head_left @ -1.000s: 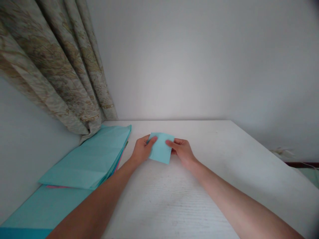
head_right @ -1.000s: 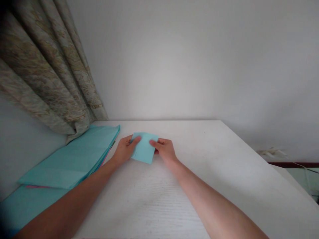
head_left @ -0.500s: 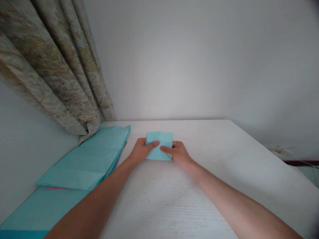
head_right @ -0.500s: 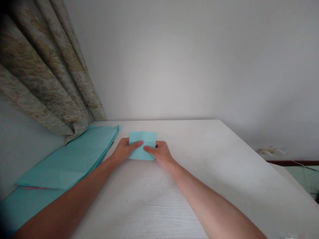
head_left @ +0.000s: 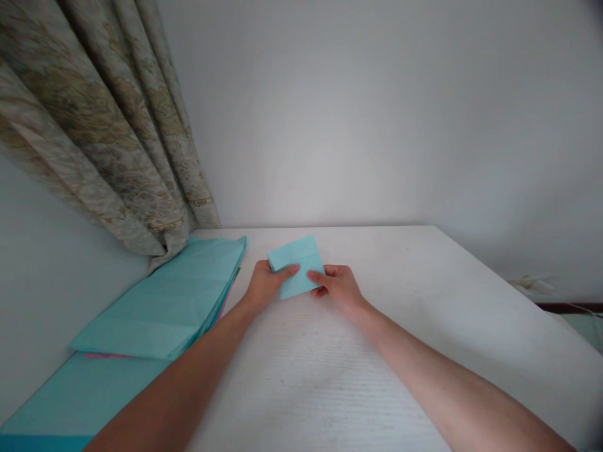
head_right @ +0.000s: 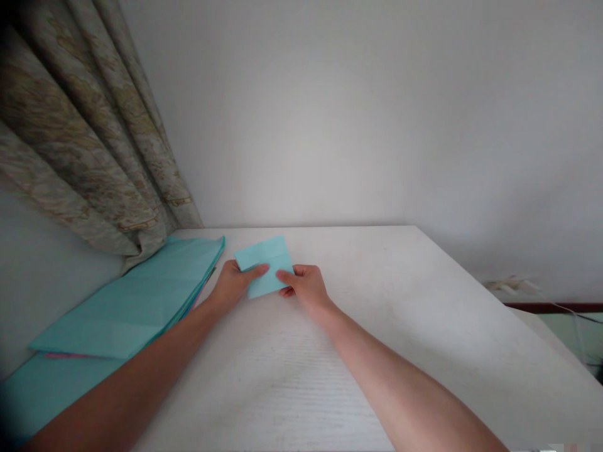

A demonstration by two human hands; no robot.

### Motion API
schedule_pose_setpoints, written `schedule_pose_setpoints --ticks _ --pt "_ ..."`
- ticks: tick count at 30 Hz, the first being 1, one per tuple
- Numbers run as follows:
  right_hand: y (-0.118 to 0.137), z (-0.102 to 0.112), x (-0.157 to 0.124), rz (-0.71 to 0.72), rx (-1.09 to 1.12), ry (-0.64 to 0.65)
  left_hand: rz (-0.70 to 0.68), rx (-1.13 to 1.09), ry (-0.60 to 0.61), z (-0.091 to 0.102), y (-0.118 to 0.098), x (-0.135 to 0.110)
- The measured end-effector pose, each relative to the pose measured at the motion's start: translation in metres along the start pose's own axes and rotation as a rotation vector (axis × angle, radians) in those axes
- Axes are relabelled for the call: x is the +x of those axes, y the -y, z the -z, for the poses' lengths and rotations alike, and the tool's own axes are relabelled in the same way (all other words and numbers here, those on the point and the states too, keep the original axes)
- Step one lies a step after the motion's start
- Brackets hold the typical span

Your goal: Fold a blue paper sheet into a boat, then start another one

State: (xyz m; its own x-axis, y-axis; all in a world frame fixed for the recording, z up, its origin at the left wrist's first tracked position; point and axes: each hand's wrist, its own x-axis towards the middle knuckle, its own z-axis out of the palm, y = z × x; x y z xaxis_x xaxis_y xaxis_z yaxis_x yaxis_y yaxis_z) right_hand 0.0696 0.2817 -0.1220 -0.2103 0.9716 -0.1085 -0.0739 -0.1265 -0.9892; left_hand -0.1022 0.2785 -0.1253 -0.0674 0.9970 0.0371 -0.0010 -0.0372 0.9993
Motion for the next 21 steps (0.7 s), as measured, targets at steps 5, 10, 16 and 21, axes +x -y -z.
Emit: schedule_pose_setpoints --ticks 5,10,16,21 --pt "0.003 0.0 0.0 0.028 -0.043 -0.015 0.033 -0.059 0.009 -0.004 0.0 -0.001" --pt "0.003 0.001 0.002 0.026 -0.094 -0.023 0.074 -0.293 -0.023 -0.007 0.002 0.003" --pt "-0.002 0.002 0.003 0.041 -0.05 0.036 0.022 -0.164 -0.078 -0.001 0.01 0.009" --pt "-0.001 0.003 0.003 0.076 0.041 -0.078 0.048 -0.002 0.011 -0.001 0.005 0.003"
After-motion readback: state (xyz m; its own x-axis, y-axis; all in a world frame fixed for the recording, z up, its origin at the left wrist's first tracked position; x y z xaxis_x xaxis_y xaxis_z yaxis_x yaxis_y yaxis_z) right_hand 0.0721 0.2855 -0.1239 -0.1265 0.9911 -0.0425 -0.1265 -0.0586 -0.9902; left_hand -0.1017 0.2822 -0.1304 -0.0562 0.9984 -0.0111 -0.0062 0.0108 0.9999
